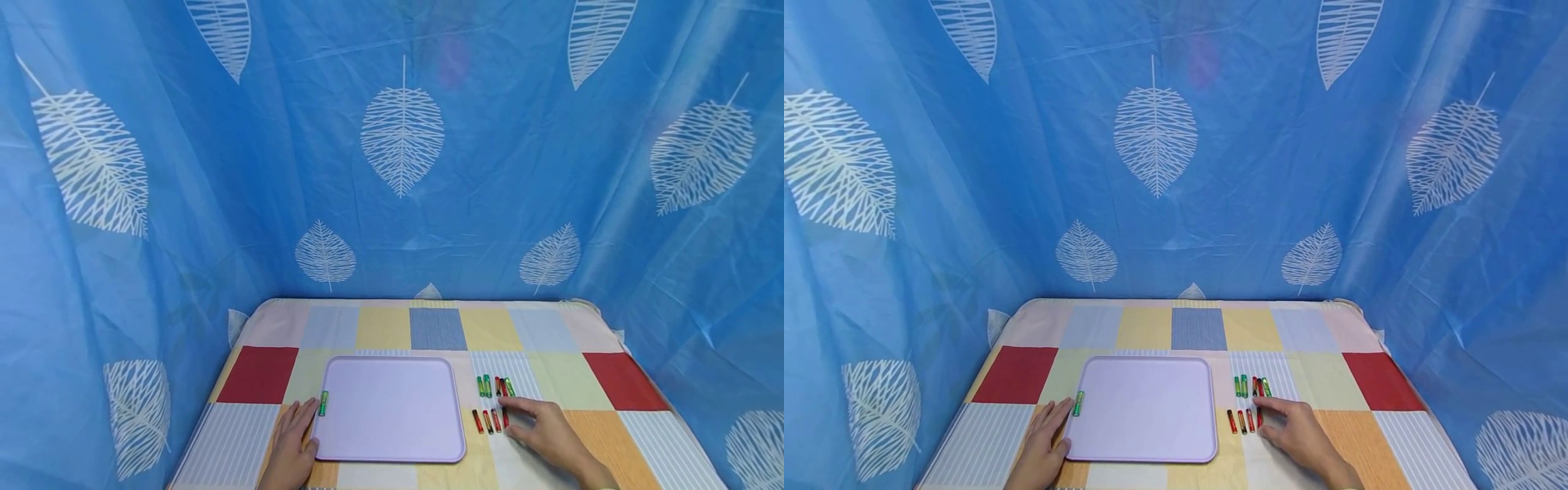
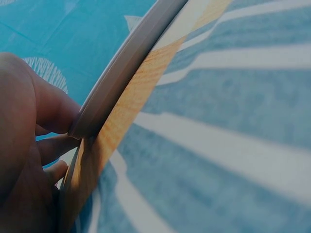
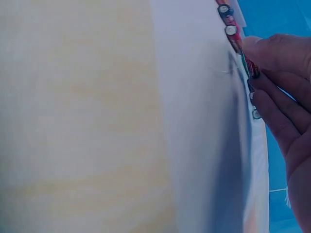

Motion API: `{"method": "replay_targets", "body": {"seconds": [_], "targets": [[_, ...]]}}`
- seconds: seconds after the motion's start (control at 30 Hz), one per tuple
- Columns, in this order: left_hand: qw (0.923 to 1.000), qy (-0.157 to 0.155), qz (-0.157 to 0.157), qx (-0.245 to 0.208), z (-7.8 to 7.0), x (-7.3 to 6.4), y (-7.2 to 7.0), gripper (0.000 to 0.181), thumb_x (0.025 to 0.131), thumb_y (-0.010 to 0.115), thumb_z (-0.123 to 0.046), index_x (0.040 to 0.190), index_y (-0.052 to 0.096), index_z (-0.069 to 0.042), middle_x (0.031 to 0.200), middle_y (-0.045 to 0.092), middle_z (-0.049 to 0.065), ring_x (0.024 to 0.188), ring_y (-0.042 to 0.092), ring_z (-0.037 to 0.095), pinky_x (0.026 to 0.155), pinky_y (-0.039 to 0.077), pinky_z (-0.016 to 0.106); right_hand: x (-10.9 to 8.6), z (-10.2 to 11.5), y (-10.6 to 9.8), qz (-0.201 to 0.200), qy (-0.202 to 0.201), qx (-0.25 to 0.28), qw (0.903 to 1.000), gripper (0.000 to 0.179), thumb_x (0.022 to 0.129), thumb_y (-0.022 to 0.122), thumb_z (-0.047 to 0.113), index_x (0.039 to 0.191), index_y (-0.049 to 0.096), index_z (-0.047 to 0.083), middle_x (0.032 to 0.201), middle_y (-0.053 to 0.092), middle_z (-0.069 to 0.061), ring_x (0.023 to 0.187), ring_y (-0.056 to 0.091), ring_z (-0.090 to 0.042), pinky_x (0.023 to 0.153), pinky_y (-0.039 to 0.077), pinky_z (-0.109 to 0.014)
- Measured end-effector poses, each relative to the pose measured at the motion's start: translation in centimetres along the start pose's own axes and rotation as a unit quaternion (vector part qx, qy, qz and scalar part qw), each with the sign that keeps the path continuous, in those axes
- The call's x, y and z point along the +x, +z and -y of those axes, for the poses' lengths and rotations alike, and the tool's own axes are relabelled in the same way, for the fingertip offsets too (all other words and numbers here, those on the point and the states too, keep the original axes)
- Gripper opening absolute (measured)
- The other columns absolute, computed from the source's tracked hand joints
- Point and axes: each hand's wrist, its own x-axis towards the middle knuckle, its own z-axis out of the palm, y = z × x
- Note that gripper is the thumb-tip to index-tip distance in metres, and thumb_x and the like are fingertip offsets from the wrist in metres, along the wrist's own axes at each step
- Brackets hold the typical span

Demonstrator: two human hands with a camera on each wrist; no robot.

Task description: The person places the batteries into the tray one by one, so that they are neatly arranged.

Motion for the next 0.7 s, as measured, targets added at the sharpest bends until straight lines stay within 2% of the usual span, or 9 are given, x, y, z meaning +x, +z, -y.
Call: {"method": "replay_targets", "body": {"seconds": [0.17,0.43,0.6,0.7], "targets": [[1.0,-0.003,-0.002,0.002,-0.1,0.0,-0.1,0.07,0.086,0.066,0.009,0.155,0.056,0.004,0.163,0.052,0.027,0.159,0.025,0.056,0.125,0.014,0.08,0.2,0.4,-0.5,0.003,-0.001,0.03,0.9996,0.048,0.086,0.091,0.012,0.133,0.08,0.016,0.132,0.079,0.0,0.124,0.073,-0.019,0.104,0.064,-0.047],[0.9999,0.003,-0.01,0.007,-0.2,-0.1,0.1,0.07,0.085,0.067,0.009,0.154,0.057,0.004,0.162,0.053,0.028,0.157,0.027,0.057,0.124,0.015,0.08,0.6,1.3,-0.6,0.003,-0.019,0.048,0.9987,0.049,0.086,0.091,0.012,0.133,0.079,0.013,0.131,0.08,0.0,0.123,0.072,-0.012,0.105,0.064,-0.044],[0.9999,-0.005,-0.008,0.005,-0.3,-0.1,0.1,0.07,0.086,0.066,0.009,0.155,0.057,0.003,0.163,0.053,0.026,0.158,0.026,0.055,0.126,0.015,0.079,1.1,1.9,-0.2,0.003,-0.032,0.059,0.9977,0.048,0.086,0.092,0.015,0.133,0.079,0.012,0.13,0.08,-0.001,0.123,0.073,-0.014,0.104,0.064,-0.044],[0.9999,0.002,-0.01,0.012,-0.3,-0.1,0.1,0.07,0.085,0.068,0.009,0.155,0.057,0.003,0.162,0.053,0.026,0.157,0.028,0.055,0.125,0.017,0.08,1.6,2.4,0.2,0.004,-0.044,0.071,0.9965,0.047,0.087,0.092,0.018,0.132,0.079,0.011,0.13,0.08,-0.003,0.123,0.074,-0.015,0.104,0.064,-0.045]]}}
